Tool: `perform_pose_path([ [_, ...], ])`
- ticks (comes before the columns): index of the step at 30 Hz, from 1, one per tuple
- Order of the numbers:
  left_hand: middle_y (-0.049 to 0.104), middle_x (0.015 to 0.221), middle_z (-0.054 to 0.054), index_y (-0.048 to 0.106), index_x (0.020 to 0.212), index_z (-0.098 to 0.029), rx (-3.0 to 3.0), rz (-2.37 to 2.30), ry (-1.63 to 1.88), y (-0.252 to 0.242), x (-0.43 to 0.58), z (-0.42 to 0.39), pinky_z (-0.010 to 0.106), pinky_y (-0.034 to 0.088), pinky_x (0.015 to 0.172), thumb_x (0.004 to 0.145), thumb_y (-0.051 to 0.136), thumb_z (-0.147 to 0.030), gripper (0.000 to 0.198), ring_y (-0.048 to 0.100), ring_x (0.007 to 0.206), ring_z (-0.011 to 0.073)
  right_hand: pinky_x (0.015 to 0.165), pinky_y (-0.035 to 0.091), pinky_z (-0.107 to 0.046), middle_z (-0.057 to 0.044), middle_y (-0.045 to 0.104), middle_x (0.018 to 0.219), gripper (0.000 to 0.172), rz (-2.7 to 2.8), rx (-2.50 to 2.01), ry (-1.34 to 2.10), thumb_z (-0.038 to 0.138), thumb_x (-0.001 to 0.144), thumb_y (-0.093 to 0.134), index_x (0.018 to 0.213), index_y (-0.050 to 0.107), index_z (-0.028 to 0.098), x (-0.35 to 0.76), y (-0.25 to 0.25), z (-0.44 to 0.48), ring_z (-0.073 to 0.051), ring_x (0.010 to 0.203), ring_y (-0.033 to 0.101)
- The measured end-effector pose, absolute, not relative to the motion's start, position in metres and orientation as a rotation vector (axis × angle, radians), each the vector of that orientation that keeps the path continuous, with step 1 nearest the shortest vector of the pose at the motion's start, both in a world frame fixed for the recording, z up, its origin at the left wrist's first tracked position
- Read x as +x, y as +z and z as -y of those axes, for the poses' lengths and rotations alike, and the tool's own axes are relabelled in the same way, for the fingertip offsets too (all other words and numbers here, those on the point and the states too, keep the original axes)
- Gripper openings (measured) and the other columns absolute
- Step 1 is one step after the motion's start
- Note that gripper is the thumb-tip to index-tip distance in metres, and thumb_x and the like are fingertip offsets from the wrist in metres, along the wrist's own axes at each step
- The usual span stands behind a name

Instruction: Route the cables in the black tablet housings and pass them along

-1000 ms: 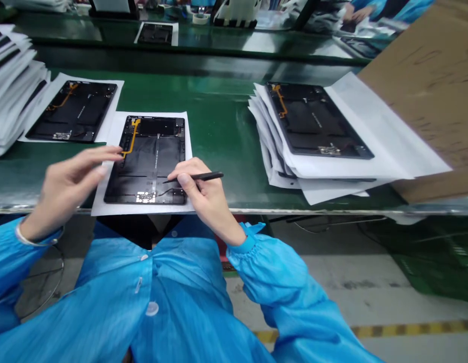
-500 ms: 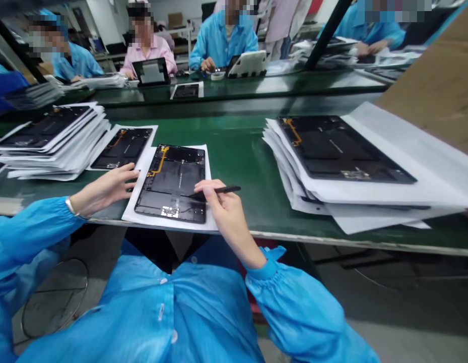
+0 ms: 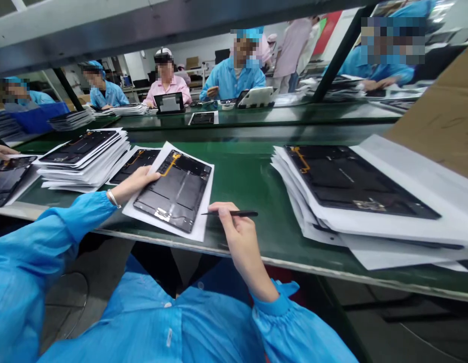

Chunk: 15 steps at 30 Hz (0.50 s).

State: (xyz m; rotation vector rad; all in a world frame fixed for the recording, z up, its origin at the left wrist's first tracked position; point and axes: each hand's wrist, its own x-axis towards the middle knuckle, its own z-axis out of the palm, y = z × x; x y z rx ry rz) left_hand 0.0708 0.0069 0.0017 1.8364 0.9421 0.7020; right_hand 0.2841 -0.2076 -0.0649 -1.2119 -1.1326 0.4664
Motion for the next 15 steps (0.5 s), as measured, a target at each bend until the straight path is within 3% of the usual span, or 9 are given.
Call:
perform_pose_path([
  [5, 0.068, 0.113, 0.009, 0.065, 0.104, -0.013, 2.020, -1.146, 0.895, 0.023, 0.039, -0.076, 0.041, 0.042, 0.107, 0.083, 0.066, -0.038, 0.033, 0.058, 0.114, 0.0283, 0.099, 0.050, -0.039, -0.004, 0.074, 0.101, 0.032, 1.167, -1.219, 0.411, 0.048, 0.099, 0.054, 0.093, 0.076, 0.025, 0.282, -0.060, 0.210, -0.022, 0.102, 0.068],
  [11, 0.066, 0.113, 0.007, 0.064, 0.108, -0.012, 2.206, -1.339, 0.822, 0.044, 0.005, -0.133, 0.045, 0.052, 0.097, 0.099, 0.054, -0.045, 0.036, 0.065, 0.105, 0.0228, 0.100, 0.051, -0.043, -0.006, 0.077, 0.102, 0.035, 1.153, -1.225, 0.476, 0.051, 0.098, 0.054, 0.102, 0.077, 0.024, 0.282, -0.056, 0.210, -0.025, 0.105, 0.071],
  [13, 0.065, 0.122, 0.012, 0.063, 0.114, -0.010, 2.302, -1.363, 0.835, 0.044, 0.003, -0.136, 0.050, 0.046, 0.106, 0.098, 0.053, -0.044, 0.039, 0.062, 0.115, 0.0280, 0.101, 0.052, -0.044, -0.008, 0.076, 0.112, 0.038, 1.160, -1.221, 0.516, 0.052, 0.097, 0.054, 0.091, 0.078, 0.023, 0.283, -0.057, 0.209, -0.026, 0.106, 0.071],
  [15, 0.057, 0.139, 0.020, 0.058, 0.125, -0.009, 2.424, -1.345, 0.871, 0.039, 0.008, -0.129, 0.056, 0.032, 0.118, 0.091, 0.057, -0.042, 0.048, 0.049, 0.135, 0.0355, 0.102, 0.051, -0.044, -0.009, 0.075, 0.118, 0.042, 1.164, -1.230, 0.522, 0.052, 0.097, 0.054, 0.081, 0.077, 0.021, 0.284, -0.058, 0.209, -0.026, 0.108, 0.071],
])
